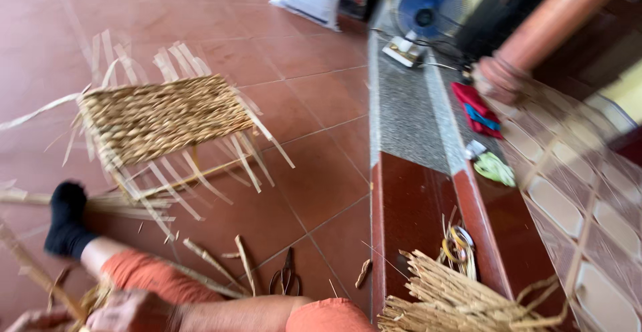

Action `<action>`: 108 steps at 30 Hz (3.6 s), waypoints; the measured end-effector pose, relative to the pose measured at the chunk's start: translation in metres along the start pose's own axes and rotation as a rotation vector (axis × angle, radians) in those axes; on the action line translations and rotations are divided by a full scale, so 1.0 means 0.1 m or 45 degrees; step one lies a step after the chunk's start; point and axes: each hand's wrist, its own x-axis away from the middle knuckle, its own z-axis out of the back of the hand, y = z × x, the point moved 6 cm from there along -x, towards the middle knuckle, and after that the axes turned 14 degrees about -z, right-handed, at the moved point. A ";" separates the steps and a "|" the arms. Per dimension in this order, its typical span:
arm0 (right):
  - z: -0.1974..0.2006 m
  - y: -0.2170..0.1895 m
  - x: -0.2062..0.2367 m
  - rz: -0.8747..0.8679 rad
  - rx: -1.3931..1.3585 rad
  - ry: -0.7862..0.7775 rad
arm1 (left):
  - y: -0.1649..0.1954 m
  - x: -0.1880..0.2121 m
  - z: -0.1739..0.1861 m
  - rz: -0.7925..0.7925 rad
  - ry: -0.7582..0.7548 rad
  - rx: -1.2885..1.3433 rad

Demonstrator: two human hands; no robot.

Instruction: The person sits on the floor and weaves a rectangular basket using dried palm leaves. They interlace the leaves through the existing weave, pull them tight, and occasionally trim excess material with scissors.

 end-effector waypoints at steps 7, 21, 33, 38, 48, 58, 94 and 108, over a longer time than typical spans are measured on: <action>0.34 0.10 -0.43 0.173 -0.069 0.035 | 0.02 -0.26 0.05 0.078 -0.258 0.430; 0.32 0.49 -1.02 -0.296 -0.398 -0.130 | -0.41 -0.31 0.37 0.200 -0.257 -0.160; 0.26 1.77 -0.62 -0.827 -1.006 0.080 | -0.67 -0.39 -0.02 0.161 -0.266 0.002; 0.18 1.59 -0.78 -0.827 -0.845 -0.175 | -0.58 -0.58 0.13 0.022 -0.121 -0.290; 0.14 1.10 -1.11 -0.522 -0.659 -0.315 | -0.58 -0.88 -0.26 -0.196 -0.408 0.805; -0.01 1.12 -1.23 -0.383 -0.361 -0.522 | -1.32 -0.41 0.37 0.241 -0.143 -0.854; -0.31 0.34 -0.98 0.252 0.241 -0.423 | -0.46 0.07 0.08 -0.253 0.167 0.028; -0.02 0.63 -0.78 -0.210 -0.156 -0.298 | 0.47 0.62 0.51 -0.318 0.506 0.087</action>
